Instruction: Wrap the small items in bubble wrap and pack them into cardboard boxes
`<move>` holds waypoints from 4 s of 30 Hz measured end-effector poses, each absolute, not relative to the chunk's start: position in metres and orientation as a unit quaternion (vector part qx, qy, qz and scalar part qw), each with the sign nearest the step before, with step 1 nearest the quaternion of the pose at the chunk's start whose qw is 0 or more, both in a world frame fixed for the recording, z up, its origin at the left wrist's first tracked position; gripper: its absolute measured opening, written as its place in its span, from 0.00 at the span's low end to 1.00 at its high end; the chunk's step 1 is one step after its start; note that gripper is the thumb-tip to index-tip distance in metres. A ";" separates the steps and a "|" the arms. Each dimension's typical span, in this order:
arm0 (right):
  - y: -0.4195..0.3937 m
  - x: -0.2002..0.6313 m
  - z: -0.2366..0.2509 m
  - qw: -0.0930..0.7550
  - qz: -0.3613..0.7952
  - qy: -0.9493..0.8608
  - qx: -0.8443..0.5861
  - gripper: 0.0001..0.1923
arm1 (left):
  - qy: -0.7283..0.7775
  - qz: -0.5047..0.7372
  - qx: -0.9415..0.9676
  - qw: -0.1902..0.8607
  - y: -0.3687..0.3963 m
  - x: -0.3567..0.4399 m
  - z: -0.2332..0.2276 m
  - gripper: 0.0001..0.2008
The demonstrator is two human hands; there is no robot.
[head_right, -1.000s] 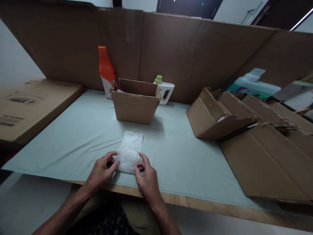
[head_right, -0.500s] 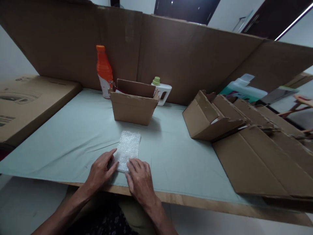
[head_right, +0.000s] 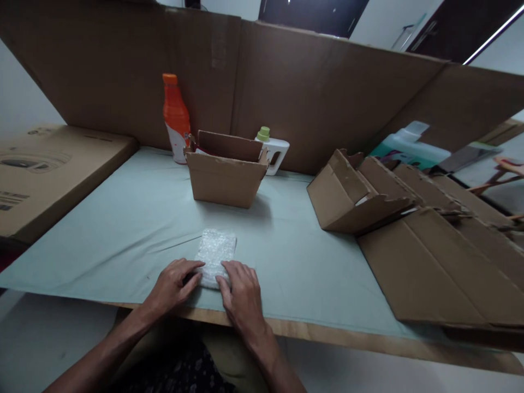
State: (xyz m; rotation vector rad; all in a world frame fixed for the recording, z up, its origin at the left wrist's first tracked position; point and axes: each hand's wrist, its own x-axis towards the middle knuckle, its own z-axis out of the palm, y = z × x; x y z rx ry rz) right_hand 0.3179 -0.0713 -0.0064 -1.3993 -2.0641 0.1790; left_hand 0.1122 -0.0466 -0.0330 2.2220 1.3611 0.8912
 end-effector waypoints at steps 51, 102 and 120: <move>-0.070 0.324 0.012 0.342 0.500 -0.614 -0.506 0.11 | 0.474 0.448 0.510 0.560 -0.062 0.126 -0.001 0.28; 0.141 0.402 0.064 0.427 0.181 -0.651 -0.601 0.29 | 0.477 0.553 0.579 0.363 0.180 0.108 0.014 0.39; 0.024 0.275 0.059 0.478 0.220 -0.682 -0.509 0.23 | 0.566 0.597 0.432 0.370 0.007 0.020 0.036 0.32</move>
